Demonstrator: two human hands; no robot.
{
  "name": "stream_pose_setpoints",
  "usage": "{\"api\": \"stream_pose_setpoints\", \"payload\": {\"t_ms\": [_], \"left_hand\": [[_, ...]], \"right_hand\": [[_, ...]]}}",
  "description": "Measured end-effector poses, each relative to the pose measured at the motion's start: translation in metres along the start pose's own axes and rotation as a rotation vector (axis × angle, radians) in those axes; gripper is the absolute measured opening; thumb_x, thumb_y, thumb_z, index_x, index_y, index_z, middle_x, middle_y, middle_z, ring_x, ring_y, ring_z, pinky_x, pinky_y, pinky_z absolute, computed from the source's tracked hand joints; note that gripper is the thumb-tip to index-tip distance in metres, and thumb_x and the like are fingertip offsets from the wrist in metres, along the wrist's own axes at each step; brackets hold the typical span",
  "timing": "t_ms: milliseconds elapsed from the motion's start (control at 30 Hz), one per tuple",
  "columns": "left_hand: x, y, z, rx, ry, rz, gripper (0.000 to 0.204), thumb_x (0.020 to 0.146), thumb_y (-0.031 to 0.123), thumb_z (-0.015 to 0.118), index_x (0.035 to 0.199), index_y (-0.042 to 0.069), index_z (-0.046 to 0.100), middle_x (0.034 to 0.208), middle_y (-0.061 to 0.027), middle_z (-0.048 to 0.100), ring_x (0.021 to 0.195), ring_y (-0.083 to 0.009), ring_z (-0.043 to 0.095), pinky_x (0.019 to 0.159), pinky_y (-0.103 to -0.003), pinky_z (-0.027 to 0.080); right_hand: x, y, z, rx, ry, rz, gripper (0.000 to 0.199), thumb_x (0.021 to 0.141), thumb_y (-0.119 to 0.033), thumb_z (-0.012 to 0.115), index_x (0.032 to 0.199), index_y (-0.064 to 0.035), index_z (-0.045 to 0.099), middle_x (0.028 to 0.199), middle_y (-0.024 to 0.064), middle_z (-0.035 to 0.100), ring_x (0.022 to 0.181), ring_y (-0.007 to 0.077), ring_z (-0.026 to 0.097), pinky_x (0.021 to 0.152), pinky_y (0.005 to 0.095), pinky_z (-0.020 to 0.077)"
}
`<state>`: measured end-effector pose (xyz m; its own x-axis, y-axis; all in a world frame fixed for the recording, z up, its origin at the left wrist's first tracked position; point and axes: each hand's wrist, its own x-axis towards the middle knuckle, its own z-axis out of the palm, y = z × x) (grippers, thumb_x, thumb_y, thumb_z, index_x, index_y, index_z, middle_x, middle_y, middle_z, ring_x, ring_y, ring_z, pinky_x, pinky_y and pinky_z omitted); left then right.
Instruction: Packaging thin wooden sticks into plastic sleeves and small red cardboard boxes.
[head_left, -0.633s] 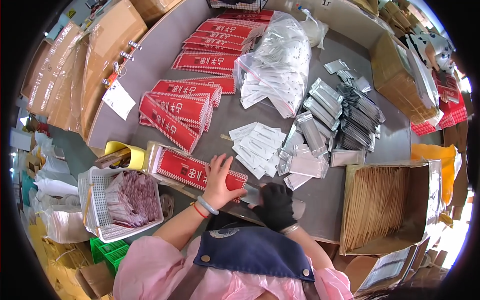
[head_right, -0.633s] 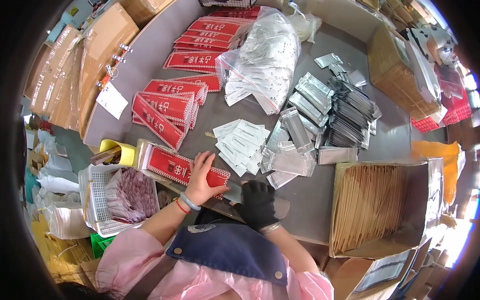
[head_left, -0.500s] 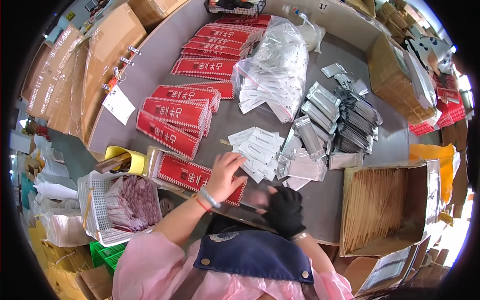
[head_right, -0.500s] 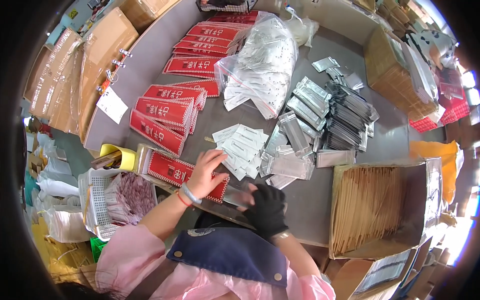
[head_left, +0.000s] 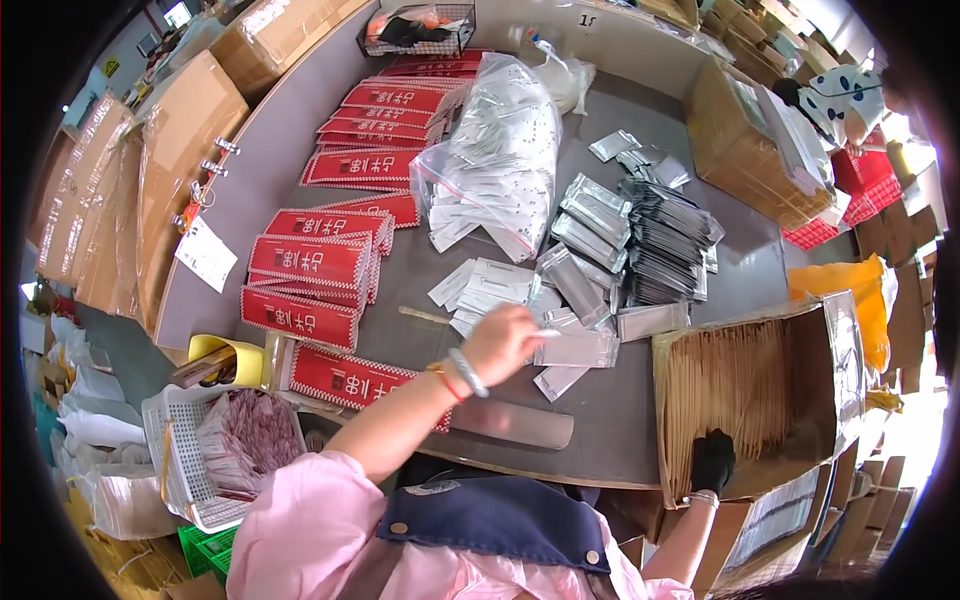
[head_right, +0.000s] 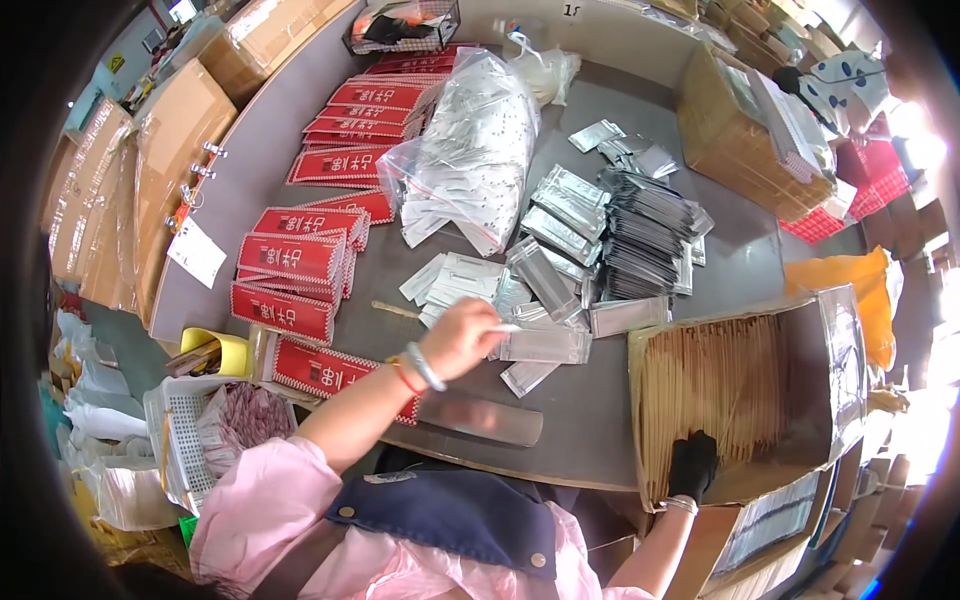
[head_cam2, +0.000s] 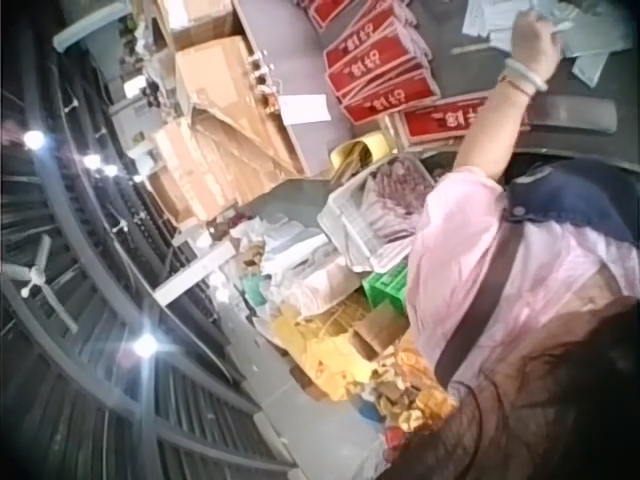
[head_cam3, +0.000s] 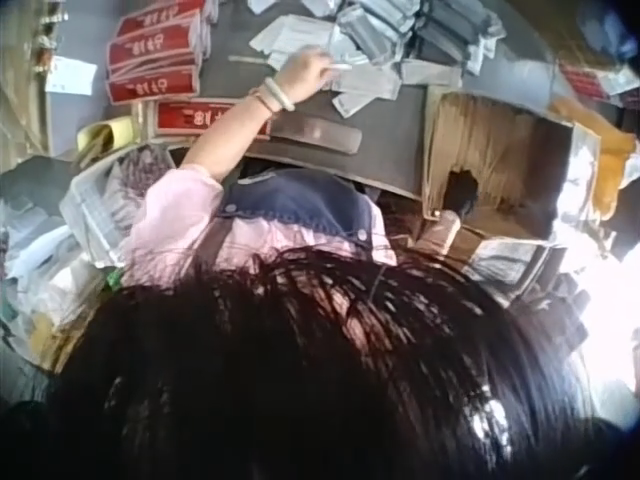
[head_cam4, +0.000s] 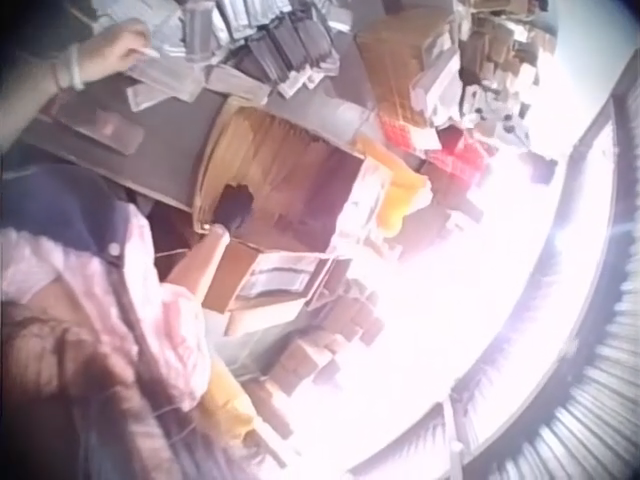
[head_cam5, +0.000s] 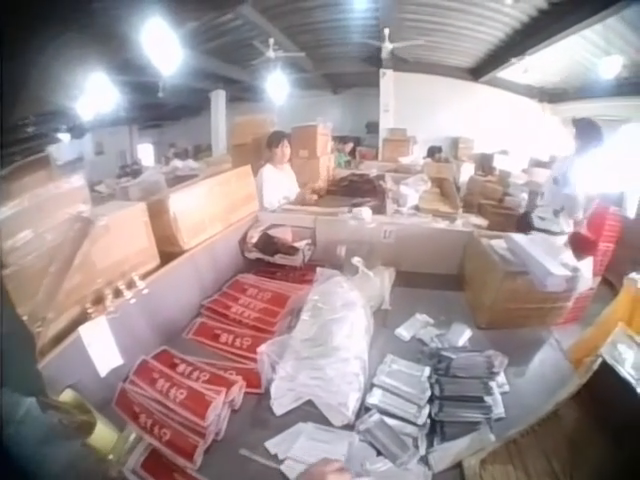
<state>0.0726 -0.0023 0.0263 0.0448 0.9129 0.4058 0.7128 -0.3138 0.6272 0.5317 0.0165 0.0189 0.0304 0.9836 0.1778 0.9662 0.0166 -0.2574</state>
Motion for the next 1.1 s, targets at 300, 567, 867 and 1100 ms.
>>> {"api": "stream_pose_setpoints", "payload": {"t_ms": [300, 567, 867, 1100], "left_hand": [[0.005, 0.03, 0.042, 0.355, -0.179, -0.001, 0.029, 0.072, 0.017, 0.075, 0.097, 0.012, 0.064, 0.095, -0.0053, 0.06, 0.093, -0.0286, 0.056, 0.078, -0.043, 0.044], [-0.052, 0.043, -0.013, -0.04, -0.381, -0.145, 0.018, 0.076, 0.026, 0.075, 0.088, 0.015, 0.068, 0.076, -0.0036, 0.065, 0.078, -0.0257, 0.061, 0.071, -0.041, 0.042], [-0.112, 0.046, -0.054, 0.152, -0.143, -0.223, 0.058, 0.063, 0.033, 0.084, 0.114, 0.011, 0.066, 0.107, -0.0058, 0.059, 0.105, -0.0291, 0.052, 0.093, -0.045, 0.04], [-0.133, 0.036, -0.072, 0.241, -0.258, -0.179, 0.07, 0.057, 0.029, 0.086, 0.12, 0.008, 0.062, 0.119, -0.0082, 0.056, 0.113, -0.033, 0.048, 0.098, -0.047, 0.038]], "right_hand": [[-0.006, -0.026, 0.002, -0.017, -0.061, 0.114, 0.023, 0.083, -0.018, 0.06, 0.093, 0.0023, 0.061, 0.094, 0.0232, 0.063, 0.091, 0.0419, 0.06, 0.08, 0.0458, 0.0485], [-0.015, 0.023, 0.024, -0.067, 0.169, 0.169, 0.032, 0.094, -0.009, 0.052, 0.12, 0.0088, 0.056, 0.119, 0.0263, 0.061, 0.109, 0.0391, 0.058, 0.098, 0.0366, 0.0452], [-0.029, -0.157, -0.019, 0.474, -0.426, -0.421, 0.025, 0.089, -0.005, 0.06, 0.113, -0.0073, 0.067, 0.089, 0.0153, 0.063, 0.085, 0.0291, 0.064, 0.073, 0.0369, 0.05], [-0.051, -0.19, 0.012, 0.098, -0.575, -0.673, 0.026, 0.085, -0.024, 0.065, 0.109, -0.0156, 0.067, 0.087, 0.012, 0.062, 0.081, 0.0323, 0.061, 0.069, 0.0427, 0.0492]]}}
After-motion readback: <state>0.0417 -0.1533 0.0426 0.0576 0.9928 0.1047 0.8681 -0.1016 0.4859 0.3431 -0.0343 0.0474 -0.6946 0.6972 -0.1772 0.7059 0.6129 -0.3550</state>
